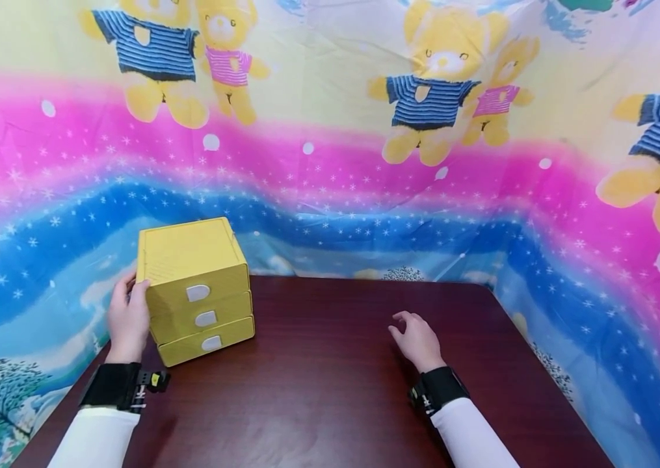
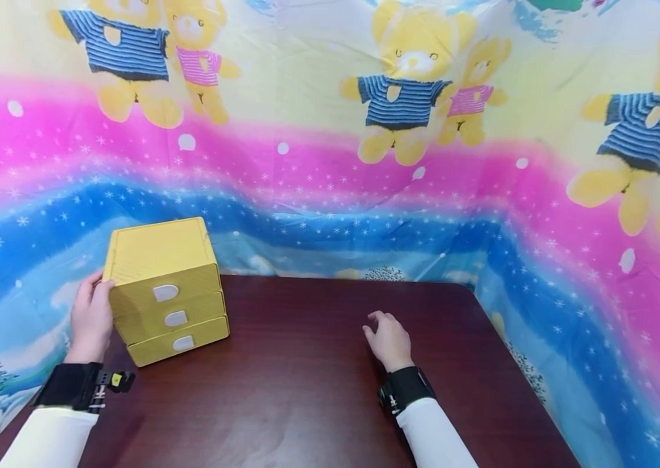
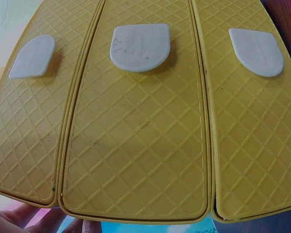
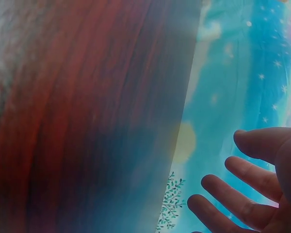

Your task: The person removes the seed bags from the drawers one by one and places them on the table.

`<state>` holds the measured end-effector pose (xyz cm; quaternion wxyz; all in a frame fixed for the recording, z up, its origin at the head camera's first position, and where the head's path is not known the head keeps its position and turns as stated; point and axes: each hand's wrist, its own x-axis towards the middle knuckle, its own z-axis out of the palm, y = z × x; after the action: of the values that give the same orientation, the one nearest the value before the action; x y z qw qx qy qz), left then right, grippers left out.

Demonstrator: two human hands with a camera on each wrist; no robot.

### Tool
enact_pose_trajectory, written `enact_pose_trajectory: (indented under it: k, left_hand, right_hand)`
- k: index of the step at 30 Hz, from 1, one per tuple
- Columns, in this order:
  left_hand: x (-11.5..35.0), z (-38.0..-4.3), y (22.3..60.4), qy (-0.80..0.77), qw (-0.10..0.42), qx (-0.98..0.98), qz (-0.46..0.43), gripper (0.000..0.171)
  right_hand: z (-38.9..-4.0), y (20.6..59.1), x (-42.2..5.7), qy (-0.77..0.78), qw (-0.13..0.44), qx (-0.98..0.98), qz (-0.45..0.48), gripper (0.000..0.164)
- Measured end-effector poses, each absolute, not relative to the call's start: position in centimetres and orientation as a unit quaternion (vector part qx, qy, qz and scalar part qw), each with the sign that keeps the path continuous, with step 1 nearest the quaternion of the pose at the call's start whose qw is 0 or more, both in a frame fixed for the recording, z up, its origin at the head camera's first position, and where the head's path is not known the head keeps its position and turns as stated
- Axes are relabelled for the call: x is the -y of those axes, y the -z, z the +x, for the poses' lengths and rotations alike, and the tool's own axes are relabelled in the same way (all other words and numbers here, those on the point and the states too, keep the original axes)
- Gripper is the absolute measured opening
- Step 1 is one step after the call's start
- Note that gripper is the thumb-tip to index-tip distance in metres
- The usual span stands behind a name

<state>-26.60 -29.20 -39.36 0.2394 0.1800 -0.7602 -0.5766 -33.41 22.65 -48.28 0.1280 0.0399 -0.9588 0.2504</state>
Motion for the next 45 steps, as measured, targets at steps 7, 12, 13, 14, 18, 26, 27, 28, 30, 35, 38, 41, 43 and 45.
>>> enact_pose_trajectory:
  k: [7, 12, 13, 14, 18, 26, 27, 28, 30, 35, 38, 41, 43, 45]
  left_hand:
    - [28.2, -27.2, 39.5, 0.57, 0.243, 0.768, 0.163, 0.058]
    - [27.1, -27.6, 39.7, 0.576, 0.237, 0.77, 0.139, 0.058]
    - [26.9, -27.7, 39.8, 0.578, 0.236, 0.77, 0.135, 0.058]
    - [26.6, -27.9, 39.8, 0.576, 0.238, 0.771, 0.131, 0.058]
    - [25.3, -28.4, 39.9, 0.575, 0.238, 0.774, 0.12, 0.058]
    - [22.7, -29.0, 39.9, 0.597, 0.215, 0.767, 0.098, 0.06]
    - [22.4, -29.1, 40.0, 0.598, 0.213, 0.767, 0.096, 0.06]
    - [22.2, -29.2, 40.0, 0.599, 0.213, 0.766, 0.094, 0.06]
    - [21.7, -29.4, 39.9, 0.599, 0.211, 0.767, 0.09, 0.06]
    - [20.3, -29.9, 39.8, 0.605, 0.2, 0.767, 0.078, 0.06]
    - [19.6, -30.3, 39.8, 0.606, 0.192, 0.769, 0.07, 0.06]
    - [18.8, -30.7, 39.9, 0.609, 0.184, 0.769, 0.061, 0.06]
    - [18.3, -31.0, 40.0, 0.611, 0.178, 0.769, 0.055, 0.06]
    - [17.7, -31.2, 40.0, 0.613, 0.172, 0.769, 0.048, 0.059]
  right_hand:
    - [-33.3, 48.3, -22.7, -0.253, 0.125, 0.958, 0.043, 0.036]
    - [-33.2, 48.2, -22.7, -0.253, 0.119, 0.959, 0.04, 0.036]
    - [-33.2, 48.3, -22.8, -0.252, 0.118, 0.96, 0.039, 0.036]
    - [-33.2, 48.3, -22.8, -0.251, 0.116, 0.96, 0.038, 0.036]
    - [-33.1, 48.6, -22.8, -0.248, 0.11, 0.962, 0.035, 0.036]
    - [-32.9, 48.9, -22.9, -0.246, 0.109, 0.963, 0.034, 0.036]
    - [-32.9, 48.8, -22.9, -0.246, 0.109, 0.963, 0.034, 0.037]
    - [-32.9, 48.8, -23.0, -0.245, 0.109, 0.963, 0.035, 0.036]
    - [-32.9, 48.8, -23.1, -0.245, 0.109, 0.963, 0.037, 0.036]
    - [-32.8, 48.7, -23.3, -0.245, 0.113, 0.962, 0.042, 0.035]
    - [-32.8, 48.6, -23.3, -0.245, 0.115, 0.962, 0.043, 0.035]
    - [-32.9, 48.6, -23.2, -0.244, 0.116, 0.962, 0.043, 0.035]
    - [-32.9, 48.5, -23.2, -0.244, 0.117, 0.962, 0.043, 0.036]
    - [-32.8, 48.4, -23.3, -0.246, 0.118, 0.961, 0.044, 0.036]
